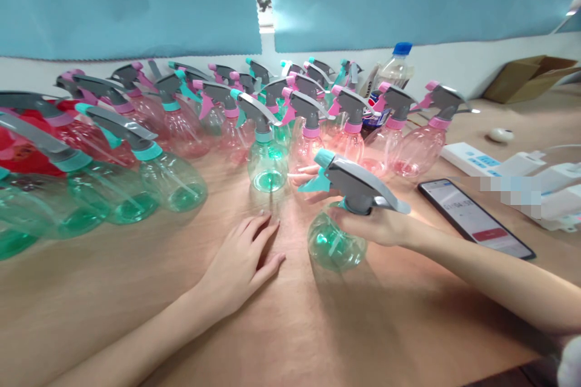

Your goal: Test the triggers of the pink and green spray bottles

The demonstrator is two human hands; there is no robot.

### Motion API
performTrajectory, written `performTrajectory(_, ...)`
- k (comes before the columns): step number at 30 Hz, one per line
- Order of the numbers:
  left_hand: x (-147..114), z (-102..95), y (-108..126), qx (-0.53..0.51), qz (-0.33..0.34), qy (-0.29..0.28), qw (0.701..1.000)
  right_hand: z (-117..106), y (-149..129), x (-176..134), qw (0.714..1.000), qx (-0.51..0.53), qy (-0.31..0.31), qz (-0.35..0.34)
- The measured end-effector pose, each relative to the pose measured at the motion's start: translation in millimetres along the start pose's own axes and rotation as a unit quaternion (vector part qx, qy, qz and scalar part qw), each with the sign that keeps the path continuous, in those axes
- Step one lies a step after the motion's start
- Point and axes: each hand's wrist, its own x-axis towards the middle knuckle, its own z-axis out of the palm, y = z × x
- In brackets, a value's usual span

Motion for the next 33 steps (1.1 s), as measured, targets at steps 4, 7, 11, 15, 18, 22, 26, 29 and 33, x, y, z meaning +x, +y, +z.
performTrajectory(4,0.3,0.6,-0.3,0.005,0.002,0.000,1.000,-0.5,1.5,-0.5,1.000,-0.004,-0.006,-0.001)
performTrajectory(7,0.0,0.7,-0.7,0.007,0.005,0.000,1.000,-0.4,2.0,-0.5,1.000,-0.008,-0.004,0.001)
performTrajectory(11,-0.2,0.1,-0.4,0.005,0.005,-0.003,1.000,-0.1,0.7,0.4,1.000,-0.015,-0.006,-0.007)
performTrajectory(15,0.2,-0.6,0.5,0.001,0.003,-0.001,1.000,-0.4,0.9,0.2,1.000,-0.013,-0.008,-0.007)
performTrajectory(18,0.3,-0.6,0.9,-0.003,0.000,0.002,1.000,-1.0,2.6,-0.9,1.000,-0.014,0.000,-0.010)
performTrajectory(22,0.2,-0.4,0.6,-0.006,0.000,0.004,1.000,-1.7,4.1,-2.0,1.000,-0.013,-0.002,-0.008)
performTrajectory(26,0.2,-0.6,0.6,0.000,-0.001,-0.004,1.000,-1.7,3.6,-2.1,1.000,-0.016,-0.005,-0.005)
performTrajectory(29,0.3,-0.8,1.0,0.000,-0.001,-0.003,1.000,-1.8,1.8,-1.7,1.000,-0.020,-0.008,0.004)
performTrajectory(33,0.4,-0.9,1.0,-0.006,0.000,0.002,1.000,-2.7,-0.7,-1.1,0.999,-0.026,-0.012,0.017)
